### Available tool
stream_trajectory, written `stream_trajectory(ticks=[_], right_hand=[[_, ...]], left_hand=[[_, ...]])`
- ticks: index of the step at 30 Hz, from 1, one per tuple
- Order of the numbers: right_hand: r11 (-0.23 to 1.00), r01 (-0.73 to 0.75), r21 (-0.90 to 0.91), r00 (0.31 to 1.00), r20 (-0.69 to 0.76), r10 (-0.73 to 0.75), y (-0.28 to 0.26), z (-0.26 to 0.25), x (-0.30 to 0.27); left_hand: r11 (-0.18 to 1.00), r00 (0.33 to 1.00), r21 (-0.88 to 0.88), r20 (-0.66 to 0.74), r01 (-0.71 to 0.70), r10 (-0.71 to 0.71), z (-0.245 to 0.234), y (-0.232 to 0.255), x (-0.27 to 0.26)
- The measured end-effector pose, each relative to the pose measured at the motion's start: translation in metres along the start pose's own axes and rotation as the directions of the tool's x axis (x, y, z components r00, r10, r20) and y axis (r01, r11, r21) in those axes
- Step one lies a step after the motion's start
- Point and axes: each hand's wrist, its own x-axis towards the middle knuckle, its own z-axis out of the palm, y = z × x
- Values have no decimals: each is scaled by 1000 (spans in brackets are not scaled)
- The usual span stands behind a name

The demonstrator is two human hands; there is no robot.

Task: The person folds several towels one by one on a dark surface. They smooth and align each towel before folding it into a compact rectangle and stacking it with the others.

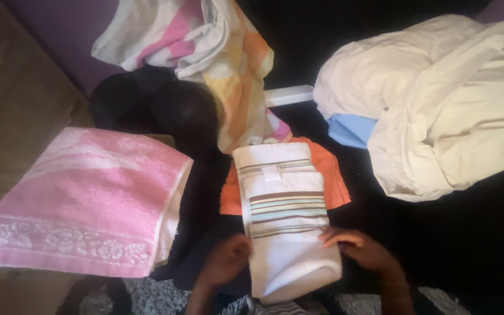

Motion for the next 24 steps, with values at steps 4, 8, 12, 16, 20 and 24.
stream_trajectory(ticks=[4,8,12,16,20,24], right_hand=[[917,-187,353,898,-317,305,10,-3,0],[771,-173,613,746,-429,509,26,4,32],[779,-226,584,737,-421,529,26,18,70],[789,-199,581,809,-357,467,3,32,85],[683,-93,725,891,-245,381,-23,33,73],[727,-8,686,918,-283,277,-37,20,60]], left_hand=[[972,882,-142,-411,187,-230,-4,4,14],[854,797,-328,-333,404,-505,-4,3,35],[895,829,-366,-393,255,-397,7,-3,48],[836,889,-477,-210,270,-407,38,2,61],[742,895,-605,-106,288,-433,49,27,68],[694,926,-682,-69,228,-372,35,68,55]])
